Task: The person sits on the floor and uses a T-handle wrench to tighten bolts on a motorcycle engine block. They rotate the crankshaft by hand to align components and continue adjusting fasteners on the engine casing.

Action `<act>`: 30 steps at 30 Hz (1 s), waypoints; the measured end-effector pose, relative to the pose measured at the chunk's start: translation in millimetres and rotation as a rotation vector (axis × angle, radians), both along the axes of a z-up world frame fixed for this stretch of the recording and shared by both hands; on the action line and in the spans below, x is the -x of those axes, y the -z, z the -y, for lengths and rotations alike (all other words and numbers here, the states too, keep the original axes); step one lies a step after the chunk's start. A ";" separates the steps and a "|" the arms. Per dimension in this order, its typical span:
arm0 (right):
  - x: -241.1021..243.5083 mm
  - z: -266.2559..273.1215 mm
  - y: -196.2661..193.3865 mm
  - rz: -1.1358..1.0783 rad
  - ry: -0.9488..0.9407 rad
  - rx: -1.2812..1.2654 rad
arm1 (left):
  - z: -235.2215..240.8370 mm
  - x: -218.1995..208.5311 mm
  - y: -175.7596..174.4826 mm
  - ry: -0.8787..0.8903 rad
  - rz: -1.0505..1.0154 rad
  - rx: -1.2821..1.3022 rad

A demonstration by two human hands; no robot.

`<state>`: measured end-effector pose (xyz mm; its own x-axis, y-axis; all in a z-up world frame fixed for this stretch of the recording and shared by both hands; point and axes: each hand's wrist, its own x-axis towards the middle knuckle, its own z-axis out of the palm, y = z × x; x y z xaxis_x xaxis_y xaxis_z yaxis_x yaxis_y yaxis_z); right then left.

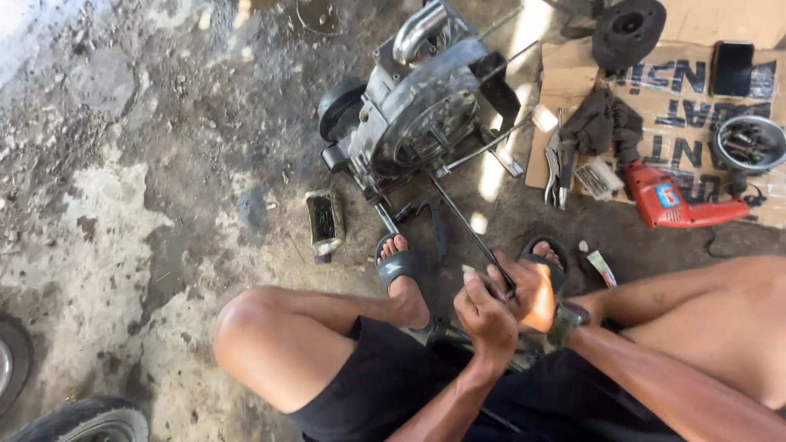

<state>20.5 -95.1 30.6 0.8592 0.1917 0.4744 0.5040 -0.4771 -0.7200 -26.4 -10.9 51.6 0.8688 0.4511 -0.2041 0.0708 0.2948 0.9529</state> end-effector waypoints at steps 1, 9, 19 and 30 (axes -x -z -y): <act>4.7 -1.7 -15.6 -0.040 -0.037 -0.006 | -2.5 3.7 0.9 0.038 -0.019 0.006; 11.5 35.1 -16.5 0.125 -0.072 0.142 | -37.5 -19.3 4.2 0.189 0.118 0.591; 13.3 56.7 -60.8 0.111 0.141 0.161 | -8.0 -123.3 3.8 0.310 0.275 0.173; -7.2 73.2 -61.0 0.117 0.101 0.131 | -0.1 -141.5 7.9 0.299 0.269 0.153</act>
